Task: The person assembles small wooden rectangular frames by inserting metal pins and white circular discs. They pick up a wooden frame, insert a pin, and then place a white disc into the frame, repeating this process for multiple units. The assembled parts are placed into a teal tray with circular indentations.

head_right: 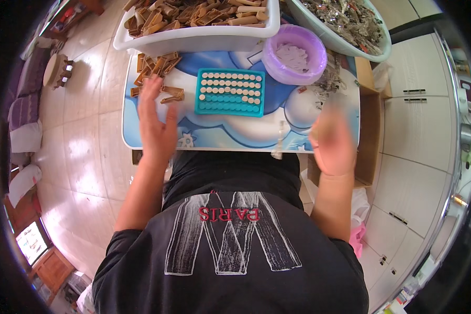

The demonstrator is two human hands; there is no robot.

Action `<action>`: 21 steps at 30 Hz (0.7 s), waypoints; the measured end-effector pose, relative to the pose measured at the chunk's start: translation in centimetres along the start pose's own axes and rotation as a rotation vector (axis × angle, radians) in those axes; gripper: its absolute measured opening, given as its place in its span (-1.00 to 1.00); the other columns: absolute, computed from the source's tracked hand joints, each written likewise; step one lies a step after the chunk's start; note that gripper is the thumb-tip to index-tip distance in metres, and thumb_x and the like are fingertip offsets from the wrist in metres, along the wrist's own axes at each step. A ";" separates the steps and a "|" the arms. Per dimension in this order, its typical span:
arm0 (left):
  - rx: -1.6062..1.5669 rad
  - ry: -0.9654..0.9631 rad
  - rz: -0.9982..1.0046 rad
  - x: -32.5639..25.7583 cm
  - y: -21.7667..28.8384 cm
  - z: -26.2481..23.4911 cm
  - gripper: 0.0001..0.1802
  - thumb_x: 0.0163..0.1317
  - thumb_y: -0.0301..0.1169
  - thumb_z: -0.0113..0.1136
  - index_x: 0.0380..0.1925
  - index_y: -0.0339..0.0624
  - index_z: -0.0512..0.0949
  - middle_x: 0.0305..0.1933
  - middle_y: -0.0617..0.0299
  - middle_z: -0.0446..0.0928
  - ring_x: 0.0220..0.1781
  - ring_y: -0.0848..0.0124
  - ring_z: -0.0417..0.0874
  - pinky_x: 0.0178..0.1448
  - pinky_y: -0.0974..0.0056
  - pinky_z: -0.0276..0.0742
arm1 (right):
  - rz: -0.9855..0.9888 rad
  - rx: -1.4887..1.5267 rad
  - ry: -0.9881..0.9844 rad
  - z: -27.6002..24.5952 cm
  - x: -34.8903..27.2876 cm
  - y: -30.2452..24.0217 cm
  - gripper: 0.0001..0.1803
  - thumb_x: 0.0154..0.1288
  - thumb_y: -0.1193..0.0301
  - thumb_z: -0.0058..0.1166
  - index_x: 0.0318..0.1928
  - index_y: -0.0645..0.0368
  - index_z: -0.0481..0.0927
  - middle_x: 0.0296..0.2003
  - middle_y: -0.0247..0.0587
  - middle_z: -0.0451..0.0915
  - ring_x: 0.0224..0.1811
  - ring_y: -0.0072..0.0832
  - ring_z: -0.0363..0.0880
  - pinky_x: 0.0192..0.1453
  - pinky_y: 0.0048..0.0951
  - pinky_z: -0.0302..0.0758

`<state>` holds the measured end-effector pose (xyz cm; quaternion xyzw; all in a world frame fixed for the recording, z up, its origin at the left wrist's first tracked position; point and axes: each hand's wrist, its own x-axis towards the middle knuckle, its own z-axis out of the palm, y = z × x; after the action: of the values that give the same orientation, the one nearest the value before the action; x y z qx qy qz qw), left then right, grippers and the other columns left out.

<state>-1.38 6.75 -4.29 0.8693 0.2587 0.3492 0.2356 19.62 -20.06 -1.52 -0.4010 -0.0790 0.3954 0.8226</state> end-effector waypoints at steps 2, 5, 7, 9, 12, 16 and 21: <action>0.101 0.083 -0.013 1.0 -1.6 -0.9 -0.53 0.10 -0.62 0.03 0.08 -0.29 0.36 0.18 -0.05 0.36 0.27 0.04 0.31 0.33 0.12 0.17 | -0.055 0.061 0.013 -1.3 -0.6 -2.7 -0.69 0.30 0.20 -0.01 -0.16 0.20 0.41 -0.43 -0.32 0.33 -0.51 -0.59 0.21 -0.45 -0.54 0.19; 0.276 0.045 -0.103 1.6 -4.4 -2.8 -0.61 0.08 -0.63 0.00 -0.06 -0.11 0.51 0.11 0.05 0.43 0.14 0.09 0.40 0.23 0.12 0.28 | -0.218 0.111 0.077 -5.8 -2.0 -7.2 -0.70 0.33 0.20 -0.06 -0.21 0.21 0.41 -0.51 -0.38 0.22 -0.55 -0.60 0.13 -0.46 -0.59 0.16; 0.339 -0.057 -0.138 1.2 -6.3 -3.5 -0.63 0.09 -0.62 0.00 -0.10 -0.07 0.55 0.05 0.08 0.47 0.10 0.12 0.43 0.19 0.14 0.32 | -0.332 0.049 0.257 -10.0 -3.3 -9.8 -0.70 0.32 0.19 -0.05 -0.27 0.21 0.41 -0.52 -0.40 0.22 -0.55 -0.61 0.14 -0.49 -0.59 0.16; 0.322 -0.106 -0.164 1.1 -6.0 -3.7 -0.67 0.09 -0.60 0.02 -0.14 -0.07 0.57 -0.02 0.11 0.52 0.06 0.15 0.46 0.15 0.17 0.36 | -0.426 -0.032 0.536 -13.4 -4.7 -11.1 -0.69 0.31 0.18 -0.02 -0.33 0.20 0.40 -0.54 -0.41 0.24 -0.55 -0.61 0.16 -0.51 -0.58 0.16; 0.324 -0.142 -0.150 1.0 -5.8 -3.7 -0.70 0.11 -0.56 0.06 -0.13 -0.09 0.57 -0.11 0.13 0.56 -0.02 0.15 0.50 0.10 0.19 0.39 | -0.540 -0.179 1.000 -19.0 -5.7 -10.5 -0.70 0.25 0.20 0.09 -0.33 0.19 0.42 -0.57 -0.43 0.30 -0.57 -0.64 0.25 -0.56 -0.61 0.19; 0.320 -0.040 -0.229 0.8 -5.5 -3.7 -0.75 0.20 -0.50 0.06 -0.10 -0.16 0.54 -0.22 0.16 0.58 -0.16 0.25 0.56 -0.02 0.26 0.45 | -0.337 -0.579 1.248 -21.2 -5.8 -6.9 -0.70 0.18 0.25 0.20 -0.23 0.18 0.46 -0.59 -0.43 0.36 -0.61 -0.65 0.33 -0.61 -0.68 0.22; -0.486 -0.003 -0.501 1.3 -3.6 -4.4 -0.80 0.31 -0.49 -0.01 -0.11 -0.24 0.52 -0.32 0.26 0.54 -0.33 0.51 0.50 -0.21 0.42 0.43 | -0.444 -0.765 1.111 -18.0 -3.7 -4.7 -0.75 0.20 0.32 0.17 -0.18 0.18 0.49 -0.51 -0.43 0.45 -0.55 -0.68 0.36 -0.51 -0.70 0.27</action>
<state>-4.85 11.27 -2.94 0.6977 0.3730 0.3305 0.5146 27.97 -35.16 -9.44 -0.7786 0.1391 -0.1001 0.6037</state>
